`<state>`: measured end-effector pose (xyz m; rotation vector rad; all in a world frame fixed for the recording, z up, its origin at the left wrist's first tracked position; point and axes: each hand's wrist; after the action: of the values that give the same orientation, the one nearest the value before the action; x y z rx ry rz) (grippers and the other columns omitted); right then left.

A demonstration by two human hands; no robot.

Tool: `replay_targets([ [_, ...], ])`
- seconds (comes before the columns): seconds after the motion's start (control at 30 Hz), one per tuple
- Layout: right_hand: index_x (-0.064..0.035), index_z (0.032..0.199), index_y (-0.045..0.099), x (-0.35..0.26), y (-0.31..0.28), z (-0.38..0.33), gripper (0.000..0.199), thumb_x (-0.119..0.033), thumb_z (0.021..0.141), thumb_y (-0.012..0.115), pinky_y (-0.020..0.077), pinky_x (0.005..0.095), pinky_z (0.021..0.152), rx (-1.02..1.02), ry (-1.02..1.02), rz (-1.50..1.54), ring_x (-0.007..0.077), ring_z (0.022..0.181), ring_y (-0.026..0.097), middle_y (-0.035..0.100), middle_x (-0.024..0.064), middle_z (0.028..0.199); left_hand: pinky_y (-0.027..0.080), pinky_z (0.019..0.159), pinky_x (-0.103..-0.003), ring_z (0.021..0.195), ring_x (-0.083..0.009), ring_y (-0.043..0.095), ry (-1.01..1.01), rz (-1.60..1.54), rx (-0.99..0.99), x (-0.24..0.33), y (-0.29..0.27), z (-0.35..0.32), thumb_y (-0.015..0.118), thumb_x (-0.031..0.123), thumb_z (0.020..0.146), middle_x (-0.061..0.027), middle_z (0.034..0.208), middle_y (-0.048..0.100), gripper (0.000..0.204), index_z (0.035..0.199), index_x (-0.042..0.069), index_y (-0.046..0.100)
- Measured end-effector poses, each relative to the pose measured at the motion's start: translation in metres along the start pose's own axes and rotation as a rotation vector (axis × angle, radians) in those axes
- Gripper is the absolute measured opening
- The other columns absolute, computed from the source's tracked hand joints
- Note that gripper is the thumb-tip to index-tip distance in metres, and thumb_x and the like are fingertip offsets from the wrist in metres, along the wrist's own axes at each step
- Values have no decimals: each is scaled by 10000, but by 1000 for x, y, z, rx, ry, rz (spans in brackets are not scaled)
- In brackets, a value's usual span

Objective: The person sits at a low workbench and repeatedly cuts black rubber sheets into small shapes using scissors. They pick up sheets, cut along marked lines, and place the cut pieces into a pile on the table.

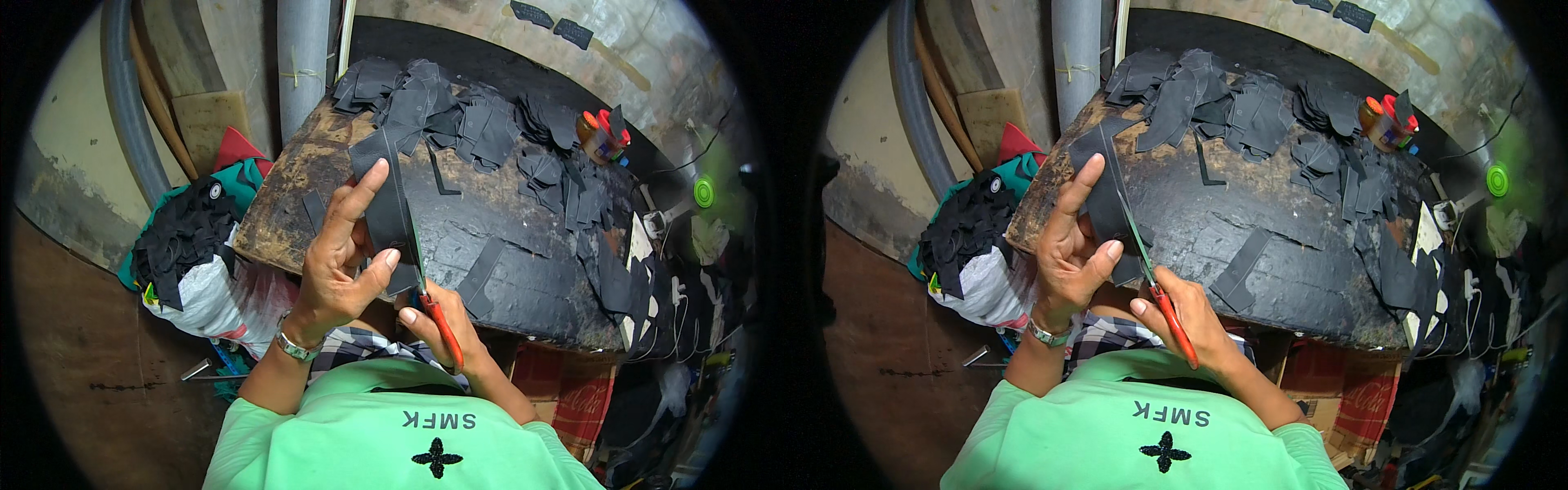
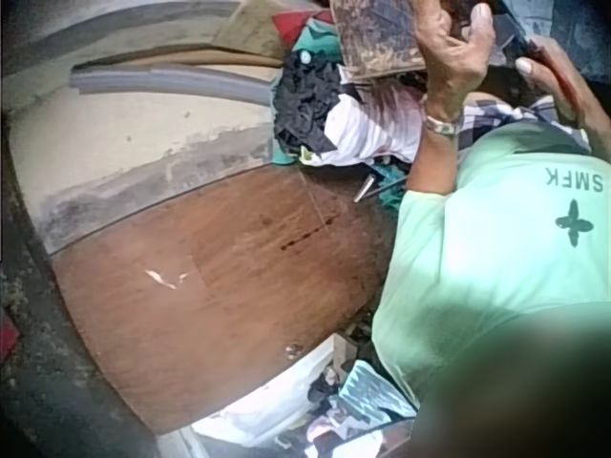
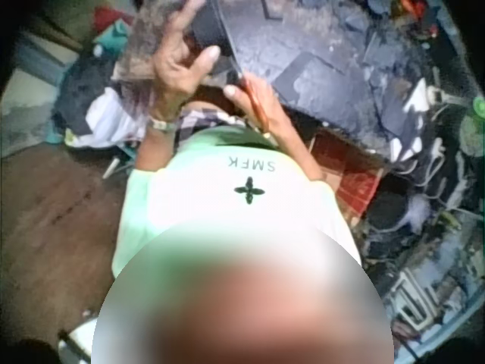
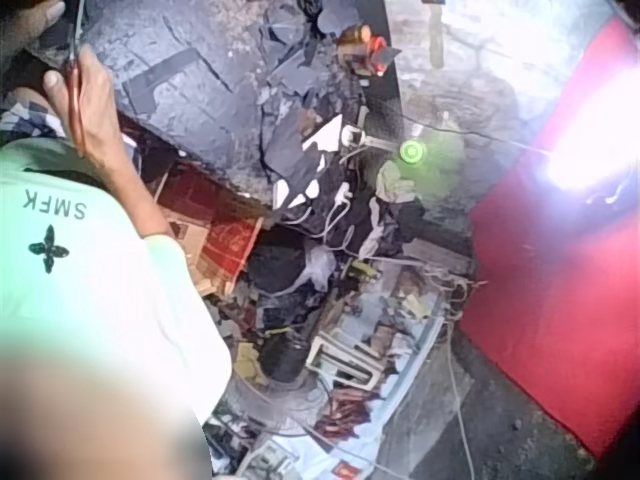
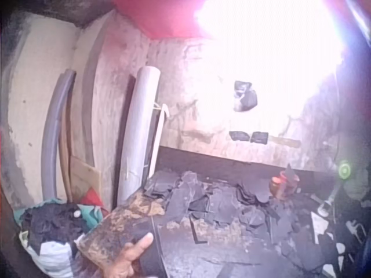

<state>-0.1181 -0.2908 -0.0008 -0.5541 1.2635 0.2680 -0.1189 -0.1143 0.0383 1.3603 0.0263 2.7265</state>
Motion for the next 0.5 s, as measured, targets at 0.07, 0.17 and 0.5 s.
replay_targets([
  [0.07,18,821,531,0,0,0,288,-243,879,637,383,366,504,-12,-1,7,226,482,433,450,125,537,431,959,-242,1184,-139,489,-1,-2,-5,0,0,-1,513,-127,809,-65,1320,371,729,1482,-23,252],
  [0.17,25,832,559,0,0,-5,263,-221,881,638,367,334,490,-27,58,37,153,495,412,428,96,531,430,956,-236,1179,-135,491,-1,2,-1,0,0,-1,513,-131,804,-62,1315,369,740,1485,-24,243],
  [0.5,15,886,579,-2,-1,-3,224,-202,884,635,367,320,503,-19,46,55,116,537,408,427,74,551,456,933,-237,1148,-130,522,-96,-66,-30,1,2,-8,544,-116,808,-62,1368,348,762,1493,-16,224],
])
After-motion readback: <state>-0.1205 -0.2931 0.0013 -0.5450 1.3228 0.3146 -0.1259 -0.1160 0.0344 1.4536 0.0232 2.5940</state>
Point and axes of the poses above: each hand's wrist, its own z-axis towards the middle knuckle, its own y-axis out of the palm, x = y × z
